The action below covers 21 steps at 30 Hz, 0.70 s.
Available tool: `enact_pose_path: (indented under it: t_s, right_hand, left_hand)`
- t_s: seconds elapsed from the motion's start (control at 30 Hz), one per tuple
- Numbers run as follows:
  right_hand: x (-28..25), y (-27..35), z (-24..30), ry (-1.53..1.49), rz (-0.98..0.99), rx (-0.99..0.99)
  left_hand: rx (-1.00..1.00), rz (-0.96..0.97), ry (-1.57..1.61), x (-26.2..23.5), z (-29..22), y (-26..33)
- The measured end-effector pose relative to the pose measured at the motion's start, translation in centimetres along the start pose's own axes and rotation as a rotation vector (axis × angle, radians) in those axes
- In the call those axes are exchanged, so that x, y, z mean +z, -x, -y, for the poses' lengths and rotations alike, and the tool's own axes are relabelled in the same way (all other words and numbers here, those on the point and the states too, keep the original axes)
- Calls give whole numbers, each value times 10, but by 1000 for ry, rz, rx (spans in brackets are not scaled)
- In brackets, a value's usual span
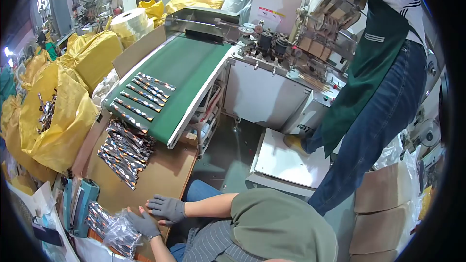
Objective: Gathering bundles of pens from a conveyor belt, placing them into plastic bags, and sealing the bags using a heat sealer.
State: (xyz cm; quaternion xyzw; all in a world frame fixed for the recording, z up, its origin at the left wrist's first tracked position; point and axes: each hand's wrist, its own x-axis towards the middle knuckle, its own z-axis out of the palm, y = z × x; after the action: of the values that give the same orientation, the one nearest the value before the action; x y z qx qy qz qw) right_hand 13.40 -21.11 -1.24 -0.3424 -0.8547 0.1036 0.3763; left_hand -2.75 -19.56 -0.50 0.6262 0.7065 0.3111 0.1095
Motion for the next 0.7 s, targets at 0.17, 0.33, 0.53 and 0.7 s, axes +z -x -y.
enact_pose_path:
  t_s: [0.17,0.33,0.53,0.7]
  right_hand:
    - [-2,-2,3,4,-20,9]
    - [-2,-1,3,4,-12,18]
    - [-6,-1,4,-2,-22,9]
    - [-9,-5,7,-10,-21,6]
  left_hand:
    - [75,-56,-72,6,1,2]
    - [87,-47,-87,5,-2,4]
    - [94,-57,-76,6,-3,5]
    - [89,-49,-78,3,-1,5]
